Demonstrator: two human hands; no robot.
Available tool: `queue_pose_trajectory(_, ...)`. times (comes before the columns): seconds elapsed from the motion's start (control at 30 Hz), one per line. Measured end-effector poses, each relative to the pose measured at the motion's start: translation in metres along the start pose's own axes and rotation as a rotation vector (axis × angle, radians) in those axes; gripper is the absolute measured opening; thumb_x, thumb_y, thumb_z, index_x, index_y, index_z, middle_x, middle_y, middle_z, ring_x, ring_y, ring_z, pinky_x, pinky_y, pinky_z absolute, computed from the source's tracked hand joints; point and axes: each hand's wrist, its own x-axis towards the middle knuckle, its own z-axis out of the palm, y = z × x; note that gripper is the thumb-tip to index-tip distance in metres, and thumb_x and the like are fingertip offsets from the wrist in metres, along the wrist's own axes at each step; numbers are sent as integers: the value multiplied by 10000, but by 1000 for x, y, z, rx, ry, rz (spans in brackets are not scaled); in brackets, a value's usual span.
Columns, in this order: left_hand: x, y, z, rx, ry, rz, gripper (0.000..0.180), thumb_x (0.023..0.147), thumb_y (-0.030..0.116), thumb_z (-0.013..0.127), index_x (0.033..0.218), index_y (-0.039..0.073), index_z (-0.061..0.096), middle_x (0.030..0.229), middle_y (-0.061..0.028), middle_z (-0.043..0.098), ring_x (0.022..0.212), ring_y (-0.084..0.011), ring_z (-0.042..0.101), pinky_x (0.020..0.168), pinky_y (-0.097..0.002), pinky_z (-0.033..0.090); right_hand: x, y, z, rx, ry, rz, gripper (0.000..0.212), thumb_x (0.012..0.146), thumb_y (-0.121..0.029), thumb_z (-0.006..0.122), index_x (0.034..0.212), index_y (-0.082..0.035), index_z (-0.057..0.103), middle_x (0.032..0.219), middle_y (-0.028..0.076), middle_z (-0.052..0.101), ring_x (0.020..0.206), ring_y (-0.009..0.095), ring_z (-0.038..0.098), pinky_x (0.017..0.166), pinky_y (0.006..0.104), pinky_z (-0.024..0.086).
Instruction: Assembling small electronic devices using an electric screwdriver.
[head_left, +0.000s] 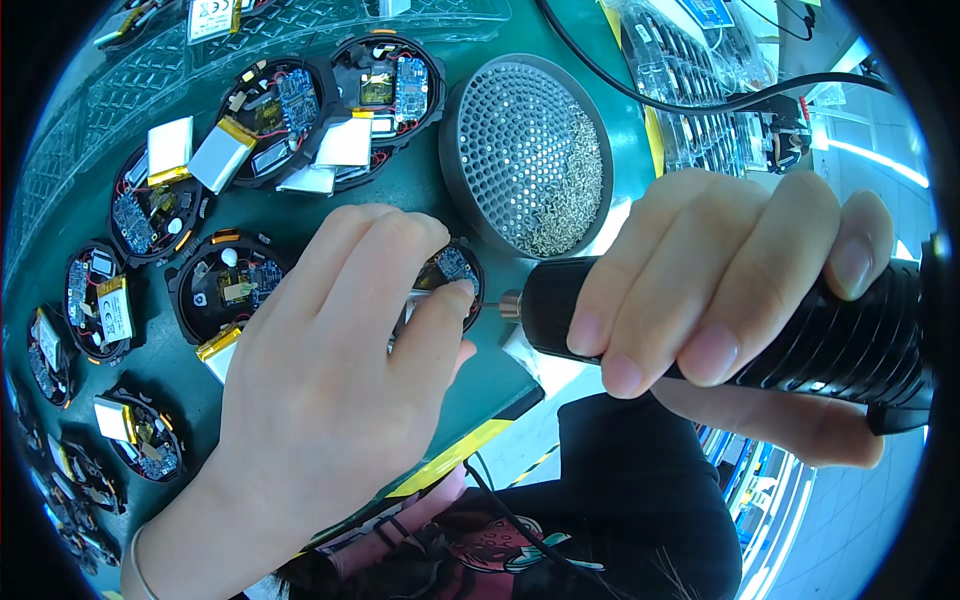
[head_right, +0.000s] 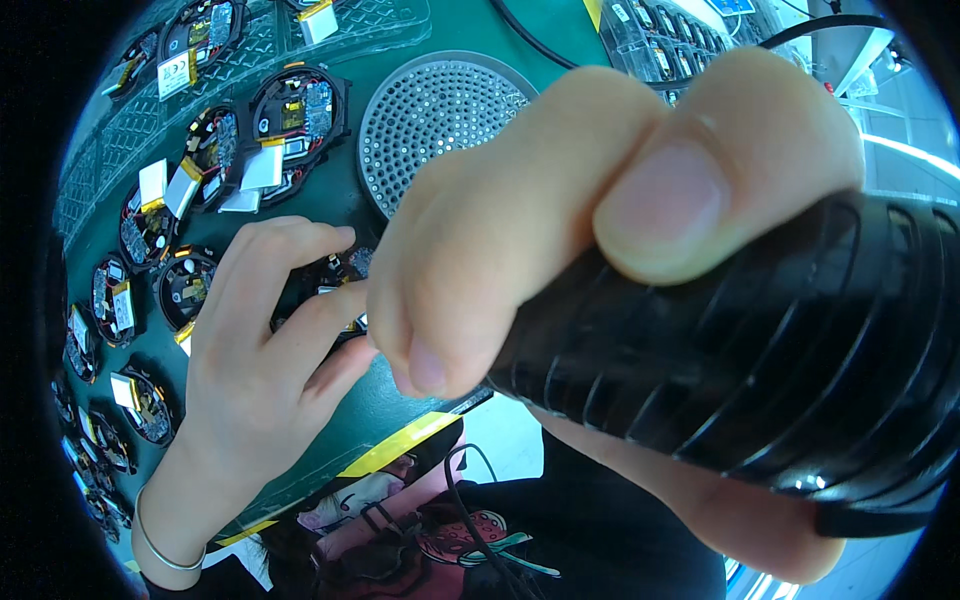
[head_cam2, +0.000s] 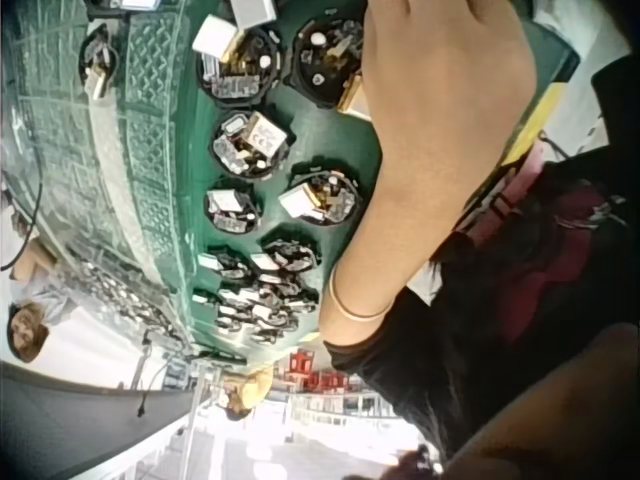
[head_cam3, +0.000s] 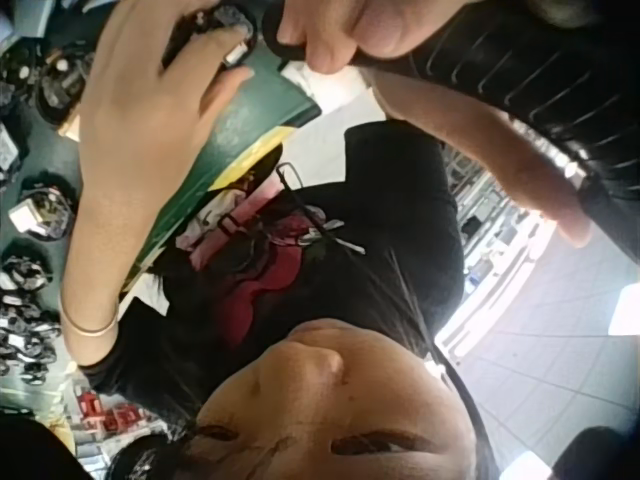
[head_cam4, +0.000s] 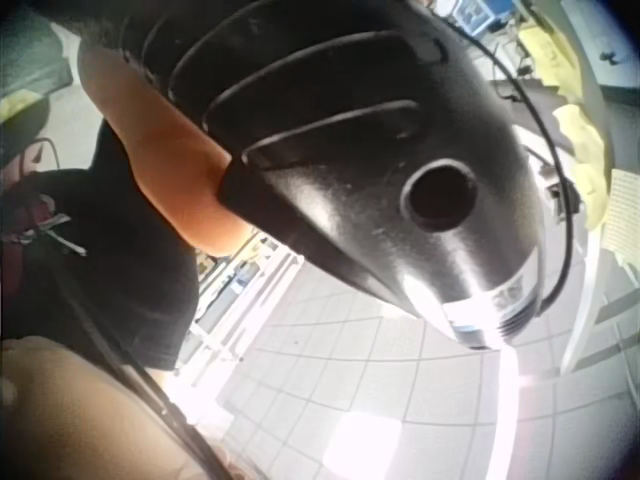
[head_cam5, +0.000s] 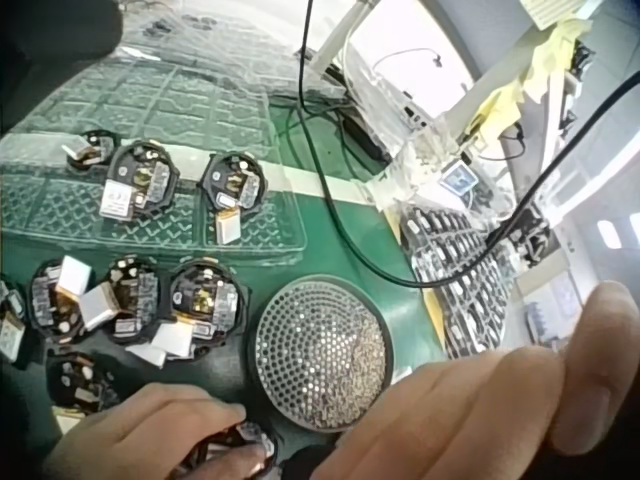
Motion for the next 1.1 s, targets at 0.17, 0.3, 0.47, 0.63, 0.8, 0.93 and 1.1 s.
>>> queue_pose_trajectory(0.17, -2, 0, -2, 7, -1, -14, 346, 557, 87, 784, 870, 20, 653, 1061, -141, 568, 955, -336, 573, 774, -414, 488, 2, 1, 0, -5, -6, -5, 820, 817, -643, 594, 1189, 49, 358, 842, 123, 530, 534, 195, 581, 368, 273, 510)
queue_pose_trajectory(0.3, -2, 0, 0, -9, 9, -16, 334, 559, 70, 777, 862, 18, 647, 1060, -144, 566, 953, -340, 573, 774, -416, 486, 6, 4, 8, -61, -4, 0, 772, 825, -587, 626, 1178, 46, 357, 835, 127, 538, 516, 193, 584, 369, 285, 527)
queue_pose_trajectory(0.47, -3, -3, 2, -11, 35, -14, 314, 551, 49, 765, 826, -3, 623, 1053, -156, 562, 923, -342, 575, 752, -414, 486, 11, 1, 24, -136, -38, 25, 623, 874, -437, 645, 1150, 35, 346, 792, 138, 566, 503, 216, 612, 386, 322, 556)
queue_pose_trajectory(0.63, -1, -3, 2, -22, 52, 3, 271, 575, 48, 754, 788, -26, 603, 1044, -168, 561, 893, -344, 580, 723, -405, 488, 16, -19, 0, -52, -343, 291, 350, 912, -97, 566, 1160, -24, 329, 831, 190, 624, 549, 315, 647, 443, 437, 573)
queue_pose_trajectory(0.8, -2, -3, 1, -11, 37, 16, 275, 587, 48, 760, 812, -20, 619, 1056, -158, 570, 912, -338, 577, 743, -408, 486, 20, -3, 3, 28, -268, 248, 365, 930, -268, 527, 1112, 0, 358, 808, 181, 607, 538, 286, 638, 446, 416, 569)
queue_pose_trajectory(0.93, 1, 0, -10, 47, -46, 12, 332, 574, 18, 773, 878, -1, 641, 1101, -146, 578, 936, -334, 573, 766, -400, 484, 4, -2, -25, 24, -47, 20, 761, 851, -665, 521, 1147, 28, 414, 887, 126, 567, 586, 177, 602, 469, 302, 541)
queue_pose_trajectory(1.1, -1, 3, -7, 1, -54, -25, 382, 615, -27, 782, 961, 7, 623, 1147, -155, 561, 967, -293, 589, 783, -357, 516, 3, -10, -47, -132, -86, -3, 903, 797, -742, 514, 1282, 9, 387, 959, 138, 562, 676, 240, 608, 573, 368, 541)
